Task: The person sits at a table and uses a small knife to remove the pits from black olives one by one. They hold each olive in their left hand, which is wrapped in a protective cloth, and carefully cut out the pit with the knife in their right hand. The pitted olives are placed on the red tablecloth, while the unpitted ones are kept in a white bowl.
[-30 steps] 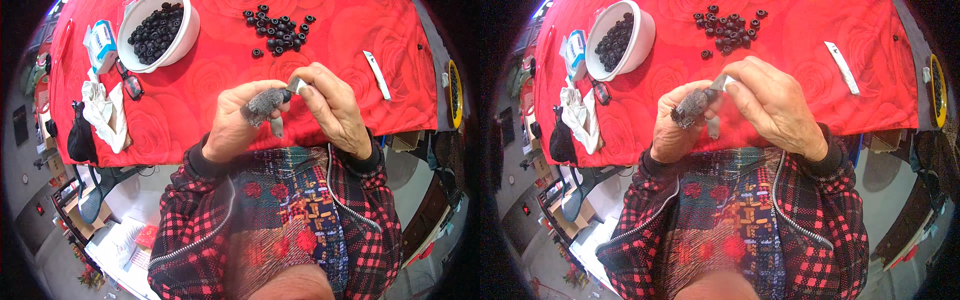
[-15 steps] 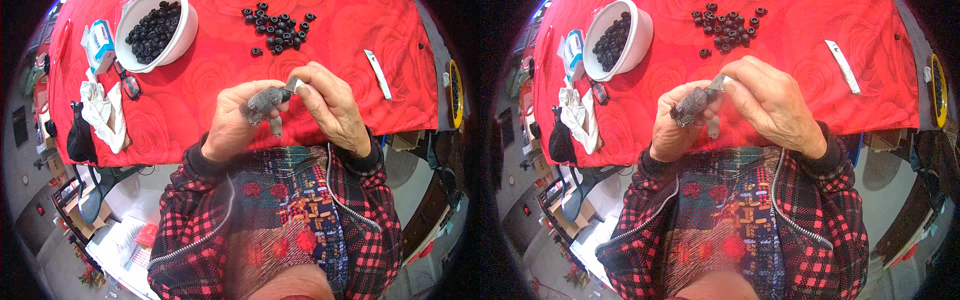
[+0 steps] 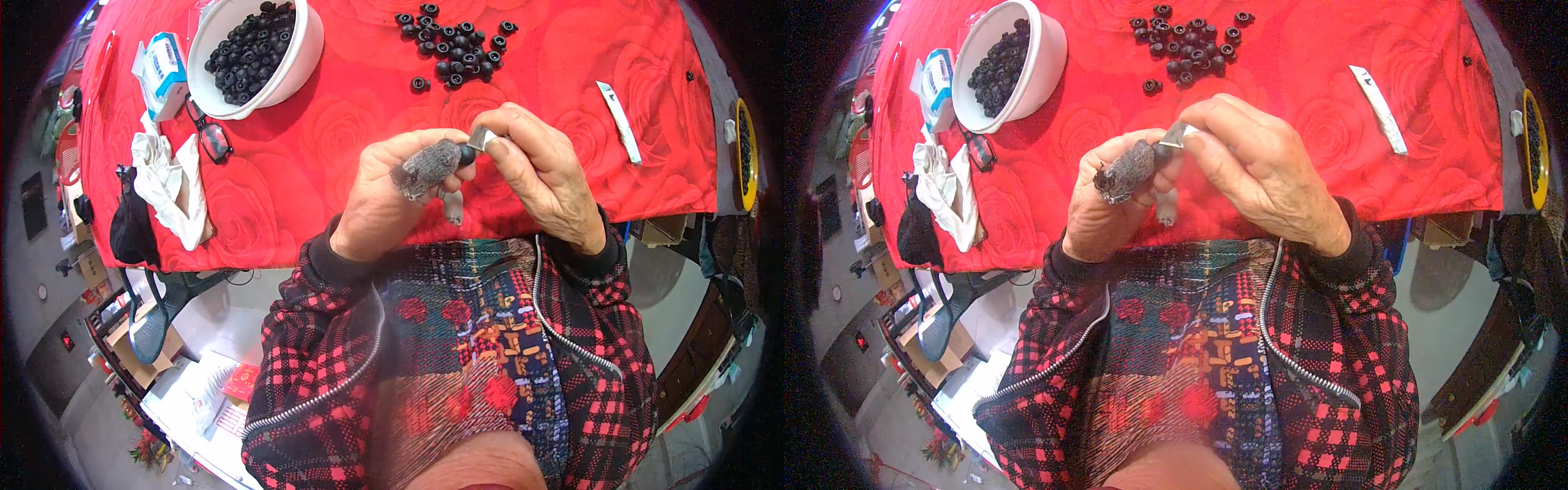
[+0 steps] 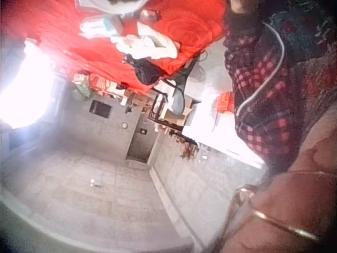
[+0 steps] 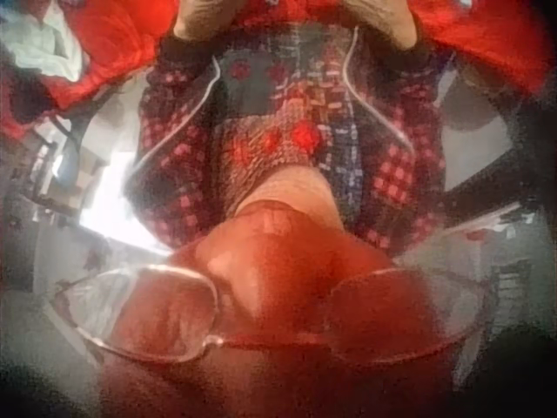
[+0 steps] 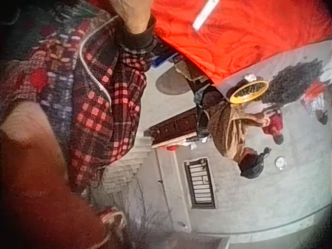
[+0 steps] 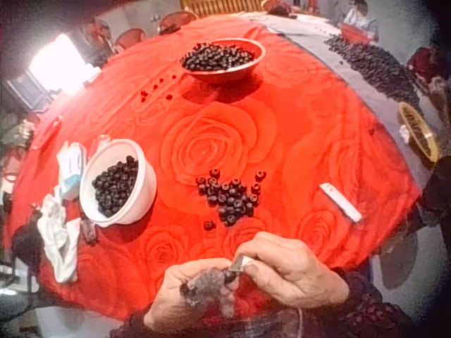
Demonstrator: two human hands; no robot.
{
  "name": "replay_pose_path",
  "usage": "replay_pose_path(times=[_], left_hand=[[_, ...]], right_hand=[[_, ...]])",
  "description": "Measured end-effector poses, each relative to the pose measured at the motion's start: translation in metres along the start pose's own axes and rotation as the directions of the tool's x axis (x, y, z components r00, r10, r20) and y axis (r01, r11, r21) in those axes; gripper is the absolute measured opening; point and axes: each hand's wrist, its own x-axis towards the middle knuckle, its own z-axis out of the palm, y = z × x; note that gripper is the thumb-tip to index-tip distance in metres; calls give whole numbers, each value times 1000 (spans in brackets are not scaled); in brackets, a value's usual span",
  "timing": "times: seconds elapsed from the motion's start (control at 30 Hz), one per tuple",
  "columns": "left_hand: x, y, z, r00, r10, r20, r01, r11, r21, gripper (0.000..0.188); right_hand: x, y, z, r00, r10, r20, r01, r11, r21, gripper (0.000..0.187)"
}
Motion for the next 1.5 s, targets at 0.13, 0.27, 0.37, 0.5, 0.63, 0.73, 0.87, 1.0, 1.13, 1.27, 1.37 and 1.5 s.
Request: replay_pose_path(times=[0.13, 0.27, 0.37, 0.5, 0.63, 0.73, 0.87, 1.0, 1.13, 1.27, 1.37, 1.5], left_hand=[[-1, 0, 1, 999, 20, -27, -18, 998, 65, 30], [0, 1, 1, 999, 1, -51, 2, 997, 72, 34], [1, 0, 0, 999, 7, -49, -2, 995, 102, 34], [0, 1, 3, 997, 3, -77, 5, 995, 102, 33], [1, -1, 0, 998, 9, -62, -2, 995, 105, 34], [0, -2, -1, 998, 15, -66, -8, 994, 110, 34], [1, -1, 0, 998, 20, -67, -13, 995, 103, 35], [2, 0, 1, 997, 18, -76, -10, 994, 106, 36], [2, 0, -1, 1000, 20, -16, -18, 993, 116, 27], [2, -1, -2, 1000, 18, -20, -16, 992, 126, 26], [2, 0, -2, 1000, 5, -21, -3, 994, 107, 25], [3, -2, -3, 999, 1, -38, 4, 992, 128, 24]], right_hand=[[1, -1, 0, 1000, 3, 1, -3, 1000, 12, 12], [1, -2, 0, 1000, 24, -8, -24, 1000, 11, 12], [1, -2, 0, 1000, 23, -11, -22, 1000, 1, 12], [1, 1, 1, 1000, 4, -12, -4, 1000, 4, 12], [1, 1, 0, 1000, 11, -9, -11, 1000, 5, 12], [1, 2, 1, 1000, 2, -12, -2, 1000, -11, 12], [0, 3, 1, 1000, 4, -18, -4, 1000, -12, 11], [0, 2, 0, 1000, 22, -10, -22, 1000, -15, 11], [1, 4, 1, 1000, 5, -20, -6, 1000, -21, 11], [0, 5, -1, 1000, -2, -7, 2, 999, -43, 11], [1, 5, -2, 1000, -2, 5, 2, 998, -55, 11], [1, 7, -2, 999, -15, 28, 16, 997, -69, 11]])
